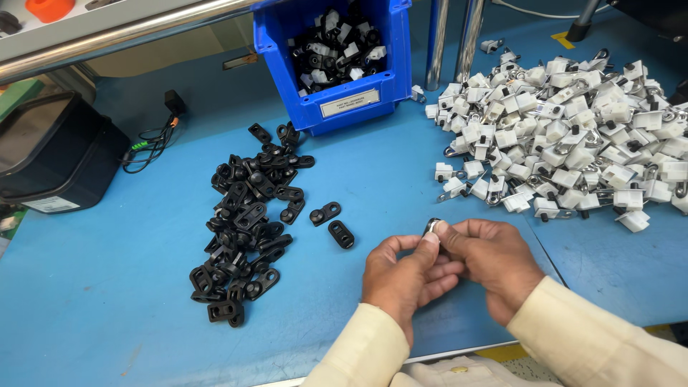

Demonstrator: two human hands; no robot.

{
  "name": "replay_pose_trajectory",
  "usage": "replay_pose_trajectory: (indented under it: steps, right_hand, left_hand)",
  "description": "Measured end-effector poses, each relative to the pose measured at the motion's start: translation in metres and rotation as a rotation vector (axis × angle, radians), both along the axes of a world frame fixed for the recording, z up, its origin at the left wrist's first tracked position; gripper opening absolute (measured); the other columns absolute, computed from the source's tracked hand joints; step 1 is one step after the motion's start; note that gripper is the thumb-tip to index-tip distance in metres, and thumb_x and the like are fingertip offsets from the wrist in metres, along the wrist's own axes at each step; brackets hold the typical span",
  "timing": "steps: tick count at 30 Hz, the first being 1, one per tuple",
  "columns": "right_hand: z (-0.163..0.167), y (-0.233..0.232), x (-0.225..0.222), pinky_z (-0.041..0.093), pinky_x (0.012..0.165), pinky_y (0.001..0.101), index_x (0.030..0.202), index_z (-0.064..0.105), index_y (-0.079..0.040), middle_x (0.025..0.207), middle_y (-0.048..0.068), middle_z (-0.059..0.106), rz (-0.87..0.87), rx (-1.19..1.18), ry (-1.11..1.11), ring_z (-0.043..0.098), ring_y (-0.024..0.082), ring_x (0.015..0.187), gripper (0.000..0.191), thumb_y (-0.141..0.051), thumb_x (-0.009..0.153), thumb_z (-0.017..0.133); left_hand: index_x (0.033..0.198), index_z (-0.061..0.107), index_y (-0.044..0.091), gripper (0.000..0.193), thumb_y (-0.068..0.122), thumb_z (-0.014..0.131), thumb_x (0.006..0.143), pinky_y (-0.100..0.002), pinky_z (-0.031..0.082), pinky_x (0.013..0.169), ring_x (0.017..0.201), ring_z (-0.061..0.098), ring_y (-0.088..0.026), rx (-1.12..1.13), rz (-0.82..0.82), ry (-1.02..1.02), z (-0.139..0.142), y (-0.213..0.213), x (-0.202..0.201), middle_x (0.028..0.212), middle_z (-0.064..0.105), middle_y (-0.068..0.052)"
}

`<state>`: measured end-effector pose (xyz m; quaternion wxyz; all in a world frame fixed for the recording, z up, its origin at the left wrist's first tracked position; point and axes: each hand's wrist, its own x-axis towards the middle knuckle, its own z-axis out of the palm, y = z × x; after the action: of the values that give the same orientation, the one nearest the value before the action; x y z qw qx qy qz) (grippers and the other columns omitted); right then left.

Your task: The person repeatedly picks a black plastic housing and a white electrical connector, aligns them, and presses them together by hand. The assembled units are placed into a blue bin on the table. The person continues this cycle throughout the clip.

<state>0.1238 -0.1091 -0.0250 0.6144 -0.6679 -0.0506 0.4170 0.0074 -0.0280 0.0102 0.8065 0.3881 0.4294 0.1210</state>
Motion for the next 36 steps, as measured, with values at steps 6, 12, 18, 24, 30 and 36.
replay_pose_trajectory:
  steps: [6,12,18,24,30,36]
  right_hand:
    - [0.005,0.001,-0.002,0.059,0.074,0.0357,0.095,0.071,0.001,0.086,0.012,0.074,0.031,-0.038,0.056,0.070,0.020,0.075,0.026,-0.022,0.096,0.061]
    - [0.014,-0.006,-0.001,0.059,0.075,0.0368,0.100,0.068,0.001,0.088,0.013,0.075,0.096,-0.002,0.090,0.071,0.021,0.077,0.026,-0.024,0.096,0.064]
    - [0.001,0.004,0.003,0.060,0.072,0.0386,0.097,0.069,0.003,0.086,0.015,0.075,0.058,-0.002,-0.013,0.071,0.024,0.074,0.017,-0.013,0.092,0.067]
    - [0.006,0.009,0.008,0.061,0.075,0.0392,0.096,0.066,0.002,0.088,0.016,0.074,0.099,-0.047,0.128,0.071,0.024,0.076,0.026,-0.024,0.096,0.063]
    - [0.010,0.001,0.016,0.061,0.073,0.0379,0.093,0.069,0.000,0.087,0.013,0.074,0.223,-0.043,0.078,0.072,0.021,0.075,0.035,-0.034,0.093,0.066]
    - [-0.005,0.008,0.016,0.059,0.068,0.0351,0.090,0.068,0.000,0.083,0.012,0.072,0.171,-0.089,-0.116,0.067,0.020,0.071,0.023,-0.022,0.093,0.070]
  left_hand:
    - [0.113,0.062,-0.001,0.029,0.018,0.068,0.093,-0.032,0.065,0.071,0.080,0.077,-0.021,0.163,0.040,0.114,0.004,-0.004,0.000,0.094,0.077,-0.018]
    - [0.120,0.063,-0.001,0.035,0.019,0.070,0.092,-0.029,0.065,0.070,0.081,0.077,-0.020,0.107,0.041,0.098,-0.002,-0.001,-0.004,0.093,0.075,-0.015]
    - [0.122,0.065,-0.003,0.038,0.020,0.070,0.092,-0.027,0.064,0.062,0.071,0.076,-0.018,0.278,-0.019,0.128,-0.006,-0.003,-0.003,0.086,0.077,-0.014]
    - [0.115,0.070,-0.004,0.034,0.021,0.070,0.092,-0.026,0.063,0.059,0.068,0.076,-0.016,0.344,-0.035,0.219,-0.004,-0.001,-0.004,0.081,0.077,-0.013]
    - [0.112,0.070,-0.007,0.036,0.022,0.071,0.093,-0.027,0.064,0.059,0.068,0.077,-0.019,0.219,-0.029,0.189,-0.004,0.001,-0.005,0.083,0.076,-0.014]
    - [0.108,0.072,-0.004,0.033,0.025,0.072,0.091,-0.027,0.063,0.055,0.065,0.077,-0.018,0.388,-0.146,0.286,-0.004,-0.003,-0.006,0.080,0.077,-0.015]
